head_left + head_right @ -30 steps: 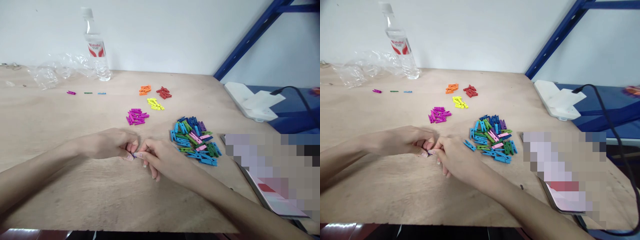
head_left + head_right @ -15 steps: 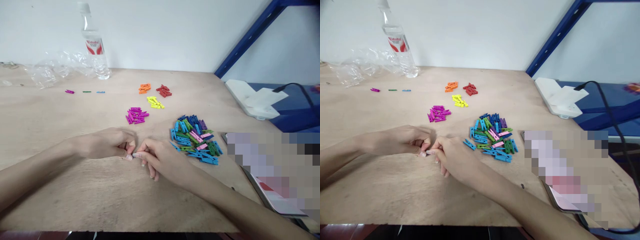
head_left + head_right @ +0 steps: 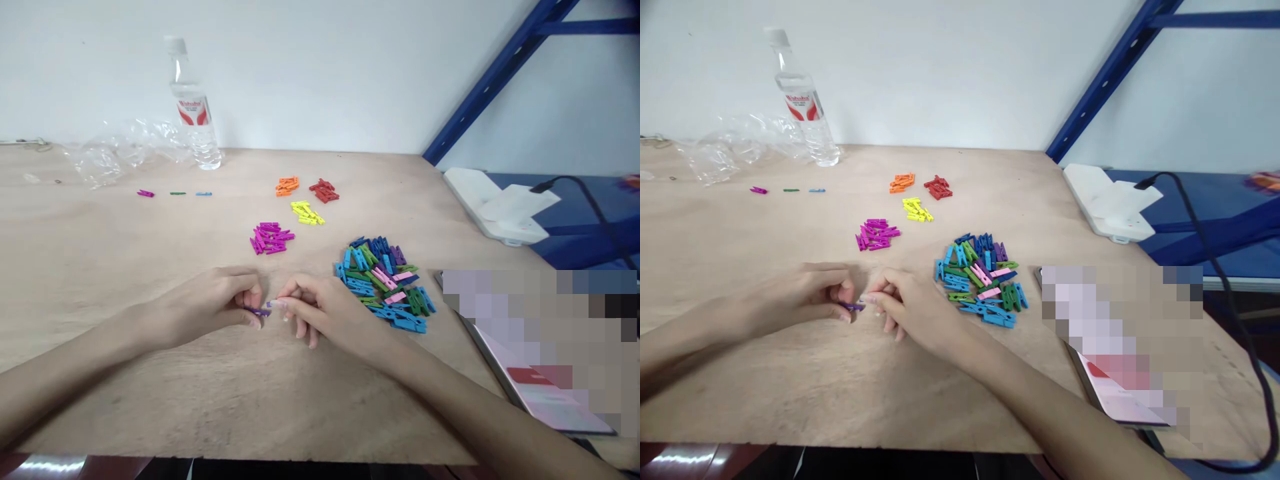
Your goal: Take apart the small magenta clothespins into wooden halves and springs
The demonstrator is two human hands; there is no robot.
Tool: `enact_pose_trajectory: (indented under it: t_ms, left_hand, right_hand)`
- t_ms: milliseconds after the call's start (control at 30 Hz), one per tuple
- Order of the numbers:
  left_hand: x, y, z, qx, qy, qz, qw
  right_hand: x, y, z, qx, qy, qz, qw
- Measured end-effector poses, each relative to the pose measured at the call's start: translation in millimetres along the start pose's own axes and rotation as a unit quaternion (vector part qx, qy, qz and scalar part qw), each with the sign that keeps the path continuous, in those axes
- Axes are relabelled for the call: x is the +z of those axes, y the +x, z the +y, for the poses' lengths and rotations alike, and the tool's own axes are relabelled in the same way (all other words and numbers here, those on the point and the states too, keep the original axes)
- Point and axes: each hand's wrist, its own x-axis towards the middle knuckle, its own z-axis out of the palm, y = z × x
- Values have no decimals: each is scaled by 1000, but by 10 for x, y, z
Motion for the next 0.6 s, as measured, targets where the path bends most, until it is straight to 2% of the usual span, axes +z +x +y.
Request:
enact_pose_trajectory:
  t_ms: [133, 367, 600]
  left_hand:
    - [33, -70, 85, 11, 10, 31, 999]
    - [221, -75, 85, 57, 74, 139, 986]
    - [291, -89, 133, 66, 40, 163, 984]
  right_hand:
    - [-1, -12, -1, -23, 3, 21, 999]
    - [-9, -3, 2, -17, 14, 63, 998]
    - [-21, 21, 51, -21, 12, 55, 998]
